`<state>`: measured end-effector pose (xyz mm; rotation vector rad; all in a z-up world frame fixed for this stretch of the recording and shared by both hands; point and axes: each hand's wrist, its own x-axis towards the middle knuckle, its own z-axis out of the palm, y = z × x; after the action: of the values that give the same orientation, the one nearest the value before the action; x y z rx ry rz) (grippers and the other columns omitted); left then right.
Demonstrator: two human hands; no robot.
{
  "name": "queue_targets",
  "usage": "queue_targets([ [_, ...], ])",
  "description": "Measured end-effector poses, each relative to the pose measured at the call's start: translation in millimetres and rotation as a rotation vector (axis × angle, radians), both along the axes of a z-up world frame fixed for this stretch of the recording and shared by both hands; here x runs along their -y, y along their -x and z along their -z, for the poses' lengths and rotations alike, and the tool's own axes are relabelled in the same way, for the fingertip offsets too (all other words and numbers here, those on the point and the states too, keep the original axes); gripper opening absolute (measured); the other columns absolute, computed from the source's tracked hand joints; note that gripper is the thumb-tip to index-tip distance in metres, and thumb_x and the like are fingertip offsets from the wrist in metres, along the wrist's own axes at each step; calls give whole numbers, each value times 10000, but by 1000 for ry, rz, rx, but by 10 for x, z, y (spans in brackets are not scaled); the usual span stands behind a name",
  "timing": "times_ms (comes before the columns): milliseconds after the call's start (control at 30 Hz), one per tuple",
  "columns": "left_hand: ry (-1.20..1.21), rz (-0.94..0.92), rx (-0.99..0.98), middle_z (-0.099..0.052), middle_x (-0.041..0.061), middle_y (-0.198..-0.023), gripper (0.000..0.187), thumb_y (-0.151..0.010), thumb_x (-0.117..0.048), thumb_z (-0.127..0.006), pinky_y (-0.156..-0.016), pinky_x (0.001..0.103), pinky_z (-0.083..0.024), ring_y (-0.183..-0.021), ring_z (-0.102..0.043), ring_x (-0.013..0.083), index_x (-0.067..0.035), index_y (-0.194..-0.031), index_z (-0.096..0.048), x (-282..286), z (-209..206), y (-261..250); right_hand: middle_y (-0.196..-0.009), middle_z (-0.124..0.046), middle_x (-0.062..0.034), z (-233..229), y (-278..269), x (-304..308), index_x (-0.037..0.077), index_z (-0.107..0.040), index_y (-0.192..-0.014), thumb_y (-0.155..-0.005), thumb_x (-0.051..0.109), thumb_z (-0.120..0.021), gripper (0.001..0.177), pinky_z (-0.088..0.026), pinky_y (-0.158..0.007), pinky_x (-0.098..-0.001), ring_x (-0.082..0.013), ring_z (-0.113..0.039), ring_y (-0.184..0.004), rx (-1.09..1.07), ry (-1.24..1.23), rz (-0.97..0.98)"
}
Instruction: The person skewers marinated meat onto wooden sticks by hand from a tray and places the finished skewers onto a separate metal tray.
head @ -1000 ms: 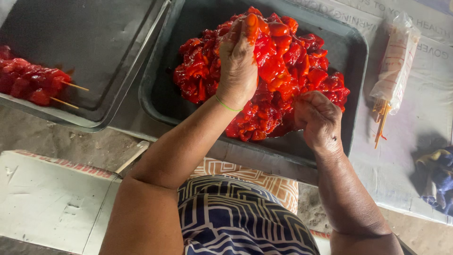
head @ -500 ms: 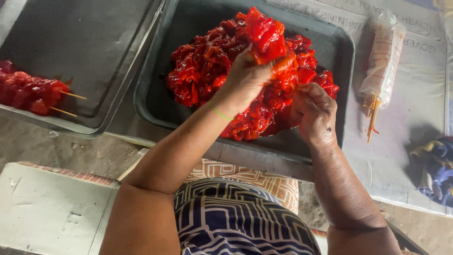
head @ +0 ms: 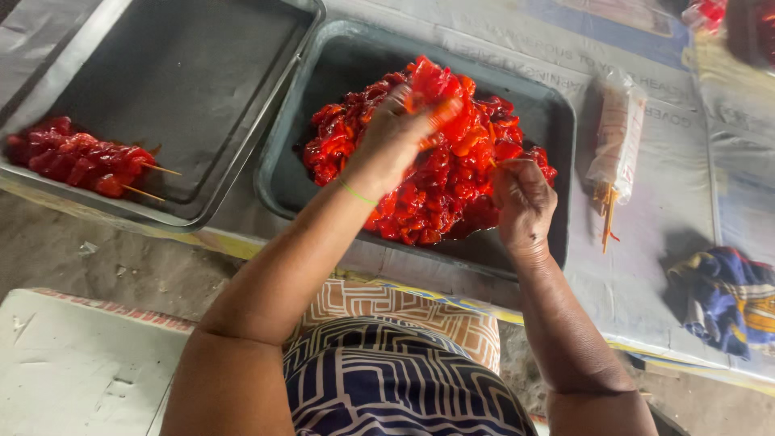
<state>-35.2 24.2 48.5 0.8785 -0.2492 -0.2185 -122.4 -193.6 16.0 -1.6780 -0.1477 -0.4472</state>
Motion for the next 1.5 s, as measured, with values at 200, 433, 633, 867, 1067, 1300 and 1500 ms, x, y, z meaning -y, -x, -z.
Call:
queue_targets([
  [200, 144, -160, 206, -742, 39, -971, 119, -996, -117, -699, -799, 291, -574, -868, -675, 105, -23, -1047, -752, -259, 1, -14, -880, -627, 11, -37, 106, -243, 22, -634, -1085, -1044, -28, -654, 68, -468, -716, -219, -60, -544, -775, 228, 464, 117],
  [433, 338, -88, 119, -753, 51, -995, 112, -989, -70, -670, -813, 292, -582, -892, -697, 118, -16, -1063, -734, -244, 103, 34, -856, -604, 27, -38, 161, -502, 29, -646, -1061, -1044, -5, -673, 47, -459, -720, -212, -52, -522, -786, 130, 383, 193],
  [633, 271, 33, 26, -744, 98, -1084, 153, -987, 21, -704, -847, 308, -530, -956, -661, 146, 39, -1138, -721, 25, 323, 246, -971, -660, 6, 53, 181, -790, 26, -649, -1096, -1031, -7, -663, 74, -503, -845, -218, -46, -568, -925, 221, 340, 215],
  [867, 395, -16, 37, -745, 113, -1138, 270, -955, 110, -562, -984, 368, -573, -1050, -711, 194, 35, -1161, -720, 179, 474, 222, -978, -681, -10, 91, 196, -894, 24, -643, -1090, -1030, 14, -683, 73, -502, -870, -225, -72, -581, -928, 186, 396, 251],
  [1067, 412, 5, 25, -742, 106, -1148, 291, -955, 124, -539, -1004, 378, -562, -1065, -703, 192, 36, -1168, -715, 257, 555, 252, -983, -658, 17, 181, 217, -833, 31, -654, -1100, -1029, 22, -664, 72, -486, -857, -213, -51, -546, -934, 76, 251, 217],
  [1300, 337, 17, 13, -743, 119, -1141, 249, -988, 92, -565, -976, 368, -561, -1059, -703, 205, 37, -1178, -718, 167, 460, 253, -833, -578, 28, 225, 150, -824, 60, -668, -1057, -1039, 30, -652, 39, -385, -550, -205, -39, -465, -647, -76, -173, 72],
  [1500, 336, 98, 43, -754, 107, -1080, 196, -960, 103, -694, -913, 357, -585, -992, -718, 199, 25, -1137, -719, -286, 325, 134, -978, -658, -7, 325, 52, -741, 18, -651, -1071, -1020, -3, -658, 55, -483, -758, -226, -68, -549, -845, 96, 77, 135],
])
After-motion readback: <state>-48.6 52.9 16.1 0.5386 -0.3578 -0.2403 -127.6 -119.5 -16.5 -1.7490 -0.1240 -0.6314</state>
